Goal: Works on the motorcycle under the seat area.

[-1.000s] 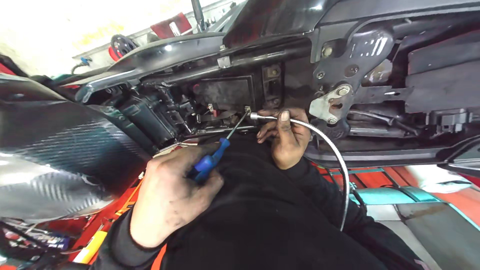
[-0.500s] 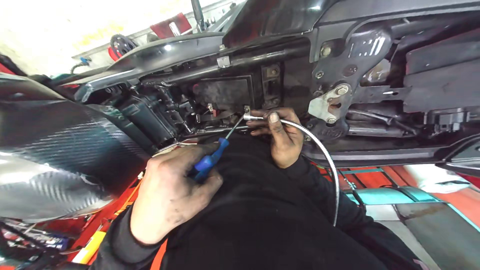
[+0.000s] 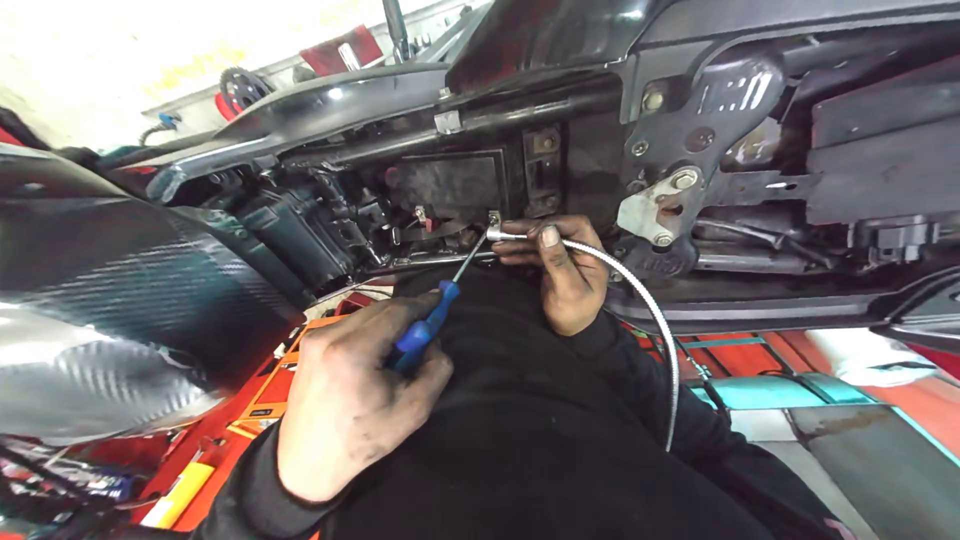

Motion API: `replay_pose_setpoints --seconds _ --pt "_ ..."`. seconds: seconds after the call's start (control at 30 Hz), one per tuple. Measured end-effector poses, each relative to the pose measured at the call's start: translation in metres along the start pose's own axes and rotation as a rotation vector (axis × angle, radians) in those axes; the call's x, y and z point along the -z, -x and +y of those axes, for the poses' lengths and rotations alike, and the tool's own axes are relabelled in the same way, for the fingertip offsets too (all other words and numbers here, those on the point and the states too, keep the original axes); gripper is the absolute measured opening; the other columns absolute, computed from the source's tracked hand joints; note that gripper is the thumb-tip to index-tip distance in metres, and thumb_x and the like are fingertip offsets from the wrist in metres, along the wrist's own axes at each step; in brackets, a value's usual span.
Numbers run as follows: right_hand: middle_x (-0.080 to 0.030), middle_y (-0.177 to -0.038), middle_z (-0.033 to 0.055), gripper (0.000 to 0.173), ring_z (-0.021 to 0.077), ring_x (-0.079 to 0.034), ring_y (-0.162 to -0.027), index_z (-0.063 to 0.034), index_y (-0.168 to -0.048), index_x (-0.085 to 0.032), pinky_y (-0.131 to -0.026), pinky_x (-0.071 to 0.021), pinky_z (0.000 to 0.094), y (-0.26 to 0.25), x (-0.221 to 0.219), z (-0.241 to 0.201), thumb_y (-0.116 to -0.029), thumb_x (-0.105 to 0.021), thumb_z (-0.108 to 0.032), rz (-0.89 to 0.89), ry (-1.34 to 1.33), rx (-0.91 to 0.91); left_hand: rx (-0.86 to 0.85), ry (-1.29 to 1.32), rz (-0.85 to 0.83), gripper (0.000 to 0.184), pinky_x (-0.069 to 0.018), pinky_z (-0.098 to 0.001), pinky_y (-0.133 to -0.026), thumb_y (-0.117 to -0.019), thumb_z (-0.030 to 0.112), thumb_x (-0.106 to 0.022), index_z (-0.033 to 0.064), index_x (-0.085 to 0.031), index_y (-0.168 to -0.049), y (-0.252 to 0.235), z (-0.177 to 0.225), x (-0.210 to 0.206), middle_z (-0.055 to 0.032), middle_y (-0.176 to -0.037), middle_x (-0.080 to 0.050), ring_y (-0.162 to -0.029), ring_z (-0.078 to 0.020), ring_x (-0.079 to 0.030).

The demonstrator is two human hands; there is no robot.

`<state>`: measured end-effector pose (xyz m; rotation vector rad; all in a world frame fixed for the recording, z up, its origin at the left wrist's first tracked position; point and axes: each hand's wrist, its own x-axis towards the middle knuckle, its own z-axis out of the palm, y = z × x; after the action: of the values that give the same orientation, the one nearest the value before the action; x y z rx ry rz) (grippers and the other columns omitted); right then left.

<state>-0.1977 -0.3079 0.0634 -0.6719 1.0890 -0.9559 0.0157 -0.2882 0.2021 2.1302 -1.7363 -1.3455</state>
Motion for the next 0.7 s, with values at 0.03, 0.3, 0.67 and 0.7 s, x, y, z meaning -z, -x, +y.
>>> replay_pose_setpoints --seconds 0.03,0.3,0.67,0.7 --pt "-0.073 -0.112 0.0221 0.02 0.0329 -0.077 -0.088 -0.0009 -0.111 -0.061 -0.074 -0.0667 0.046 0.0 0.001 0.0 -0.109 -0.044 -0.012 -0.004 -0.004 0.006 0.001 0.007 0.002 0.032 -0.0546 -0.0243 -0.067 -0.0881 0.026 -0.064 0.0105 -0.077 -0.113 0.001 0.0 0.0 -0.0028 -0.093 -0.076 -0.078 -0.0044 -0.067" --pt "-0.074 -0.113 0.0217 0.019 0.0331 -0.077 -0.089 -0.0012 -0.112 -0.059 -0.075 -0.0668 0.0461 -0.001 -0.002 -0.002 -0.1097 -0.043 -0.011 0.024 0.026 -0.022 0.004 0.01 0.015 0.034 -0.0558 -0.0249 -0.07 -0.0874 0.027 -0.064 0.0104 -0.078 -0.113 -0.001 -0.003 -0.005 -0.0031 -0.095 -0.077 -0.081 -0.0053 -0.069" --pt "-0.075 -0.109 0.021 0.02 0.0316 -0.078 -0.082 -0.0031 -0.108 -0.059 -0.066 -0.0666 0.0436 -0.002 -0.003 0.0 -0.1092 -0.04 -0.009 0.089 -0.028 -0.019 -0.041 -0.115 0.011 0.032 -0.0516 -0.0307 -0.061 -0.0871 0.026 -0.061 0.0127 -0.074 -0.113 -0.014 0.017 0.009 -0.0024 -0.089 -0.073 -0.074 -0.0097 -0.066" --pt "-0.075 -0.108 0.0209 0.02 0.0313 -0.078 -0.082 -0.0031 -0.108 -0.06 -0.066 -0.0664 0.0433 -0.002 -0.003 0.0 -0.1089 -0.041 -0.01 0.098 -0.036 -0.023 -0.041 -0.1 0.027 0.031 -0.0518 -0.029 -0.062 -0.0864 0.025 -0.062 0.0116 -0.073 -0.113 -0.012 0.016 0.007 -0.0029 -0.09 -0.073 -0.074 -0.009 -0.065"
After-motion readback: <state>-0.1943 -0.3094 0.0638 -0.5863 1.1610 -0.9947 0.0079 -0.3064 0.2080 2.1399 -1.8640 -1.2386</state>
